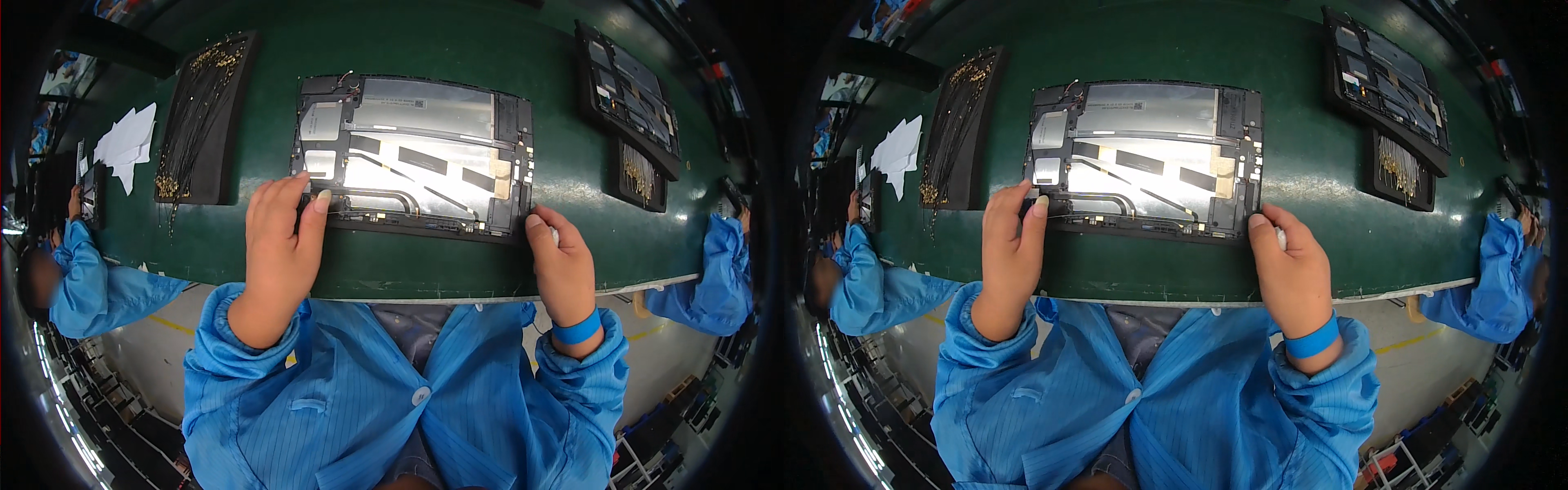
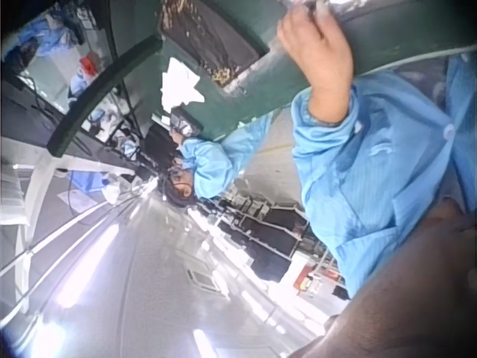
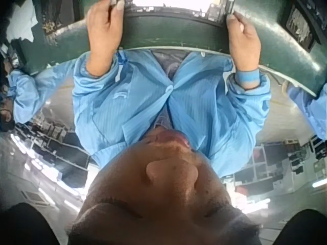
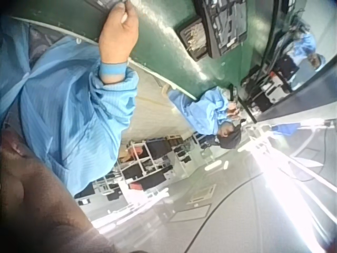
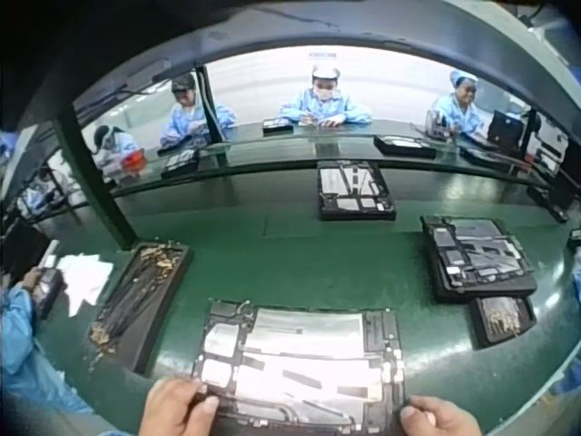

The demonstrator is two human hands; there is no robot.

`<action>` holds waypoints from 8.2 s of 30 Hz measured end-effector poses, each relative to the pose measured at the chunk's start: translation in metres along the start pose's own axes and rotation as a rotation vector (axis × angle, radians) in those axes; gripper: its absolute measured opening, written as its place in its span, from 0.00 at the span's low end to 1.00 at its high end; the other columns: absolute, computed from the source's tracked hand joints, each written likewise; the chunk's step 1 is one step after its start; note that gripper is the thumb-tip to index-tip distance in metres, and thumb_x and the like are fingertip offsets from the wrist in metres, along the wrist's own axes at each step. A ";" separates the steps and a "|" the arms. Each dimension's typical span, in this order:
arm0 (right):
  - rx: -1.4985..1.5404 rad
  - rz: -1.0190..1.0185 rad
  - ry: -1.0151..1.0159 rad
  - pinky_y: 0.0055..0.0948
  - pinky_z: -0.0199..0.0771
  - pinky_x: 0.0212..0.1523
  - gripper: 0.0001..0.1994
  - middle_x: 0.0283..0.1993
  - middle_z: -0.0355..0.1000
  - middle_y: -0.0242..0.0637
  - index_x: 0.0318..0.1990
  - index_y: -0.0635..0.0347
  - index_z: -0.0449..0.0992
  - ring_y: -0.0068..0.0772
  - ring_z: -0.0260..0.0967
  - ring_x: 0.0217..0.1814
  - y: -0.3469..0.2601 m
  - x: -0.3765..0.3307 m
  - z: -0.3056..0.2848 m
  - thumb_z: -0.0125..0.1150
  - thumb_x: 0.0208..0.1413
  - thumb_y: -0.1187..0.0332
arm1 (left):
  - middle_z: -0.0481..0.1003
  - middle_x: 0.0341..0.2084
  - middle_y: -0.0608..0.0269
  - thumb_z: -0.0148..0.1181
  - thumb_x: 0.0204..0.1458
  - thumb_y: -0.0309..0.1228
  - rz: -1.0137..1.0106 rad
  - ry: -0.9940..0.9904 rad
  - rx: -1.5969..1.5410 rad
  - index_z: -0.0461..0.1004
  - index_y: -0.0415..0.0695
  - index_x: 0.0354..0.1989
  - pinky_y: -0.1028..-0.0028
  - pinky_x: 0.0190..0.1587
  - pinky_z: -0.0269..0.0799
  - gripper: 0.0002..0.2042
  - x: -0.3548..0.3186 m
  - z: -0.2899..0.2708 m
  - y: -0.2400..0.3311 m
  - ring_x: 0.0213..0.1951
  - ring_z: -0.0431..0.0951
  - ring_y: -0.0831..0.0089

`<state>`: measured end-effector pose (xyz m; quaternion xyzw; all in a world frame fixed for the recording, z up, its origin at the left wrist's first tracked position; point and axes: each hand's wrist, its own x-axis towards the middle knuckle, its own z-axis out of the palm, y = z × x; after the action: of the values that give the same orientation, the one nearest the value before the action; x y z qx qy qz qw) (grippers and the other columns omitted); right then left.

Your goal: Installing and securing internal ribbon cables and components into a tablet chassis on a factory production line.

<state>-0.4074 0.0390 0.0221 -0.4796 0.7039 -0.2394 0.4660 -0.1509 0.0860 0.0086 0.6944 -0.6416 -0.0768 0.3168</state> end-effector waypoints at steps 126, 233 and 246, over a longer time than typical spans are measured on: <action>0.546 0.080 -0.756 0.16 0.62 0.22 0.22 0.36 0.65 0.38 0.51 0.63 0.57 0.21 0.60 0.27 -0.061 0.011 0.047 0.47 0.50 0.60 | 0.69 0.26 0.55 0.56 0.33 0.18 0.508 0.018 0.133 0.64 0.37 0.28 0.69 0.30 0.67 0.11 0.042 -0.036 0.009 0.27 0.70 0.59; 0.530 -0.393 -0.357 0.17 0.64 0.19 0.20 0.29 0.66 0.39 0.48 0.65 0.54 0.20 0.62 0.21 -0.055 0.034 0.090 0.38 0.54 0.59 | 0.67 0.27 0.66 0.46 0.47 0.34 -1.003 -0.516 -0.972 0.60 0.35 0.47 0.82 0.24 0.63 0.20 -0.039 0.000 0.038 0.24 0.65 0.81; -0.159 -0.354 -0.611 0.24 0.66 0.28 0.23 0.28 0.69 0.44 0.47 0.67 0.62 0.28 0.66 0.27 -0.073 0.056 0.088 0.49 0.45 0.60 | 0.66 0.22 0.70 0.48 0.46 0.35 -0.984 -0.503 -1.088 0.68 0.43 0.31 0.83 0.18 0.61 0.09 -0.014 0.028 0.024 0.21 0.65 0.82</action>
<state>-0.3028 -0.0324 0.0159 -0.6782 0.4544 -0.1066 0.5676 -0.1872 0.0900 -0.0045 0.6078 -0.1840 -0.6682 0.3876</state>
